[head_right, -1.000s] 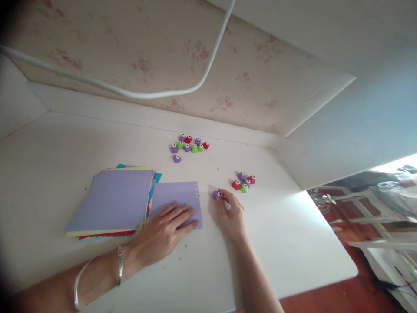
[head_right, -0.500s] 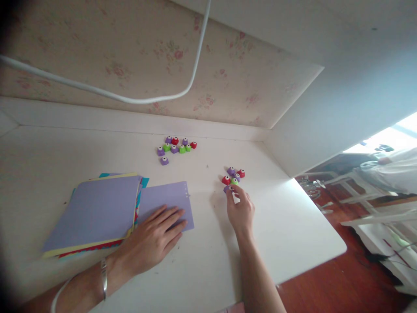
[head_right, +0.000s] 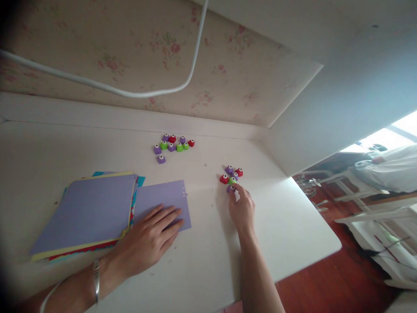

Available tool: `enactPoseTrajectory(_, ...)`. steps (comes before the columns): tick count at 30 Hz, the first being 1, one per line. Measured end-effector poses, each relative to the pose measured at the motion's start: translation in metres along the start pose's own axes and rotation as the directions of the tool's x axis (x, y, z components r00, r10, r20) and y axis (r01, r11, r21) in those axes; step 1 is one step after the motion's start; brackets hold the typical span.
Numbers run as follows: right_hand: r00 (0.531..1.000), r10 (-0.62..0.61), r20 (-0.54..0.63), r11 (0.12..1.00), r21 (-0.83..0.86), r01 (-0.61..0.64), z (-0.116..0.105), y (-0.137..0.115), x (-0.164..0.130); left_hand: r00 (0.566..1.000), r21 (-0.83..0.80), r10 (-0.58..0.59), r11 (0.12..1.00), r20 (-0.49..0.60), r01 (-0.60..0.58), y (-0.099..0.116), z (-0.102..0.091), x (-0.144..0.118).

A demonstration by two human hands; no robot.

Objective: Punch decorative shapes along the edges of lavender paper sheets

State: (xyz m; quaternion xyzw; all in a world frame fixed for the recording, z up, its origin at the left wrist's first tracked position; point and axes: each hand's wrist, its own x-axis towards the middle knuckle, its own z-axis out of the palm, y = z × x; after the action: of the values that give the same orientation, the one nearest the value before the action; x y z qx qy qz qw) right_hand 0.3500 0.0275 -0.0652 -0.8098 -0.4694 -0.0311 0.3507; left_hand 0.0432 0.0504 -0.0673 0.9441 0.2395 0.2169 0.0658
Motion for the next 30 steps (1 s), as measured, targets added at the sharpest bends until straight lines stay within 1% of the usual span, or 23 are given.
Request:
enactPoseTrajectory(2,0.998,-0.050,0.029,0.999,0.009,0.050,0.000,-0.001,0.000,1.000,-0.012,-0.005,1.000,0.007,0.005,0.000,0.000,0.000)
enactPoseTrajectory(4,0.994,-0.101,0.029,0.994,0.039,0.100,-0.001,-0.003,-0.001,1.000,-0.019,-0.012,1.000,0.016,0.012,0.000,-0.001,0.000)
enactPoseTrajectory(6,0.992,-0.125,0.021,0.990,0.062,0.124,-0.001,-0.005,-0.001,1.000,-0.024,-0.018,1.000,0.020,0.018,0.000,-0.001,0.000)
enactPoseTrajectory(13,0.995,-0.099,-0.003,0.991,0.092,0.099,0.009,-0.007,0.008,0.999,-0.029,-0.023,0.999,0.038,0.024,-0.001,0.001,0.000)
enactPoseTrajectory(17,0.995,-0.093,-0.021,0.993,0.073,0.095,0.016,-0.007,0.016,1.000,-0.029,-0.024,0.999,0.011,0.024,-0.001,0.001,0.001)
enactPoseTrajectory(20,0.996,-0.090,-0.014,0.993,0.073,0.090,0.017,-0.008,0.016,1.000,-0.022,-0.019,1.000,-0.012,0.018,-0.001,0.001,0.000)
enactPoseTrajectory(22,0.993,-0.114,-0.042,0.991,0.072,0.116,0.016,-0.009,0.014,1.000,-0.013,-0.006,1.000,-0.028,0.006,-0.001,0.002,-0.001)
enactPoseTrajectory(25,0.982,-0.147,-0.117,0.985,0.069,0.156,0.016,-0.017,0.011,0.999,0.003,0.019,1.000,-0.042,-0.018,-0.001,0.004,-0.002)
enactPoseTrajectory(27,0.985,-0.149,-0.086,0.978,0.133,0.159,0.018,-0.027,0.010,0.998,0.006,0.031,0.999,-0.050,-0.031,-0.001,0.005,-0.003)
enactPoseTrajectory(29,0.985,-0.170,0.022,0.961,0.224,0.161,0.023,-0.044,0.010,0.997,0.007,0.036,0.999,-0.063,-0.036,-0.001,0.006,-0.004)
enactPoseTrajectory(30,0.976,-0.200,0.087,0.950,0.260,0.171,0.027,-0.055,0.011,0.997,0.010,0.036,0.999,-0.067,-0.036,0.000,0.005,-0.004)
